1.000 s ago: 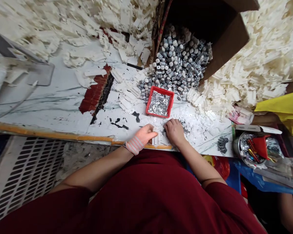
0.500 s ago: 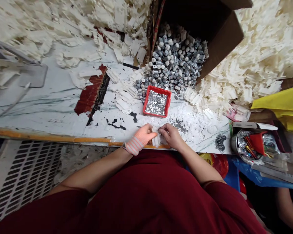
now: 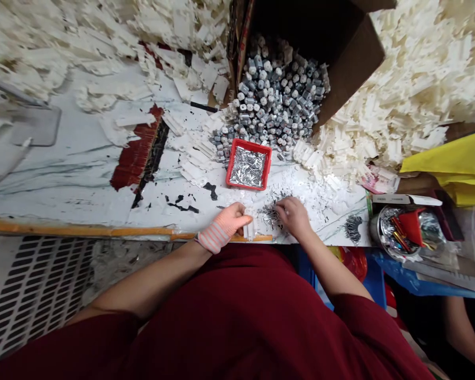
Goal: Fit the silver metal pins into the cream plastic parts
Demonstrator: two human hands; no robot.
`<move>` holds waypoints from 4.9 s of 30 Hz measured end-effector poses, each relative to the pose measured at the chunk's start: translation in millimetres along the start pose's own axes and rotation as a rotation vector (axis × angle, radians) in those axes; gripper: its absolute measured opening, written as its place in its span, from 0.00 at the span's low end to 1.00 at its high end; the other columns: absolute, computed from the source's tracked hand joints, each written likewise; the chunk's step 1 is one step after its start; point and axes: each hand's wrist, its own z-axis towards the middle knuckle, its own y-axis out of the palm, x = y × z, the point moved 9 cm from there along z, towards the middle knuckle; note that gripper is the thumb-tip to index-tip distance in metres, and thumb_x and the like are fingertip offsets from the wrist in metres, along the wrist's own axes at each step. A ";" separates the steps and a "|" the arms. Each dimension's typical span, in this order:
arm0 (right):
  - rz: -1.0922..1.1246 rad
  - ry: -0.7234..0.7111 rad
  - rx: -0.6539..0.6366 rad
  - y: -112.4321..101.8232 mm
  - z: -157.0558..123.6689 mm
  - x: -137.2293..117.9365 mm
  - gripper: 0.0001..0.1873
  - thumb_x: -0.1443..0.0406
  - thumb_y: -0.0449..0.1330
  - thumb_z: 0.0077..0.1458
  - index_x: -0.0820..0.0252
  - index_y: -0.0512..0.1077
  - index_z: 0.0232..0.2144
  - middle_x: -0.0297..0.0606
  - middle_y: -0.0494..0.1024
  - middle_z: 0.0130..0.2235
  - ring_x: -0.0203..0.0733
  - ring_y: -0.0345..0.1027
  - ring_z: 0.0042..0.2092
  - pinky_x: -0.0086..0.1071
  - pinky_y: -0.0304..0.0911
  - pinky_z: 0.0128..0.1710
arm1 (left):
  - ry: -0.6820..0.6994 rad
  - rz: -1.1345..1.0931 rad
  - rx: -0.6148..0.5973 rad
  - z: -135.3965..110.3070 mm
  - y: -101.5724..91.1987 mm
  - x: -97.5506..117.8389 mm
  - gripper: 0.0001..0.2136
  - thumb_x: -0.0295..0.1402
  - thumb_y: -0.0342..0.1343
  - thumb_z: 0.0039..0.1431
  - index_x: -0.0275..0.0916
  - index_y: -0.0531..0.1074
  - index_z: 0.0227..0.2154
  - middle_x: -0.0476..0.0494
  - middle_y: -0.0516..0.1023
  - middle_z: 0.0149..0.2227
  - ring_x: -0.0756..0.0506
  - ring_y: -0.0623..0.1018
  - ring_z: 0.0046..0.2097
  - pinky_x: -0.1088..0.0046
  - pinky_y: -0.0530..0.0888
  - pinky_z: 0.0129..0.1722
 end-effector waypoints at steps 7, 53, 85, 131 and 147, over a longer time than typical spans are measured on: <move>-0.239 0.069 0.067 -8.1 1.6 43.4 0.14 0.70 0.51 0.58 0.60 0.75 0.42 0.47 0.75 0.43 0.47 0.66 0.44 0.38 0.63 0.44 | -0.006 -0.093 -0.037 11.9 6.1 -10.4 0.12 0.32 0.58 0.45 0.40 0.59 0.29 0.59 0.65 0.18 0.52 0.69 0.19 0.77 0.67 0.19; -0.068 0.134 0.105 -39.1 120.2 8.0 0.09 0.66 0.55 0.54 0.63 0.69 0.38 0.43 0.74 0.35 0.41 0.68 0.35 0.33 0.63 0.34 | 0.019 -0.250 0.012 20.8 -2.7 -0.3 0.12 0.32 0.59 0.45 0.39 0.61 0.30 0.55 0.67 0.22 0.52 0.70 0.19 0.77 0.66 0.18; -0.608 0.305 -0.100 -66.2 68.8 97.9 0.14 0.61 0.53 0.58 0.59 0.75 0.40 0.46 0.76 0.44 0.50 0.65 0.47 0.36 0.61 0.40 | -0.053 -0.251 -0.005 15.2 12.4 4.9 0.11 0.28 0.58 0.42 0.36 0.67 0.32 0.55 0.68 0.21 0.54 0.66 0.20 0.80 0.61 0.18; -0.272 0.287 0.311 -110.3 132.5 97.8 0.16 0.64 0.52 0.57 0.66 0.68 0.47 0.49 0.73 0.46 0.45 0.65 0.41 0.35 0.58 0.39 | 0.095 -0.075 -0.125 19.2 4.5 5.3 0.10 0.29 0.57 0.45 0.38 0.63 0.31 0.54 0.68 0.23 0.53 0.68 0.23 0.79 0.59 0.21; -0.180 0.178 0.147 -103.2 159.7 72.9 0.19 0.63 0.56 0.57 0.65 0.69 0.50 0.45 0.76 0.44 0.38 0.65 0.38 0.35 0.60 0.43 | 0.036 -0.327 -0.082 16.4 1.2 7.6 0.14 0.28 0.61 0.38 0.37 0.65 0.31 0.52 0.70 0.25 0.48 0.74 0.30 0.74 0.69 0.31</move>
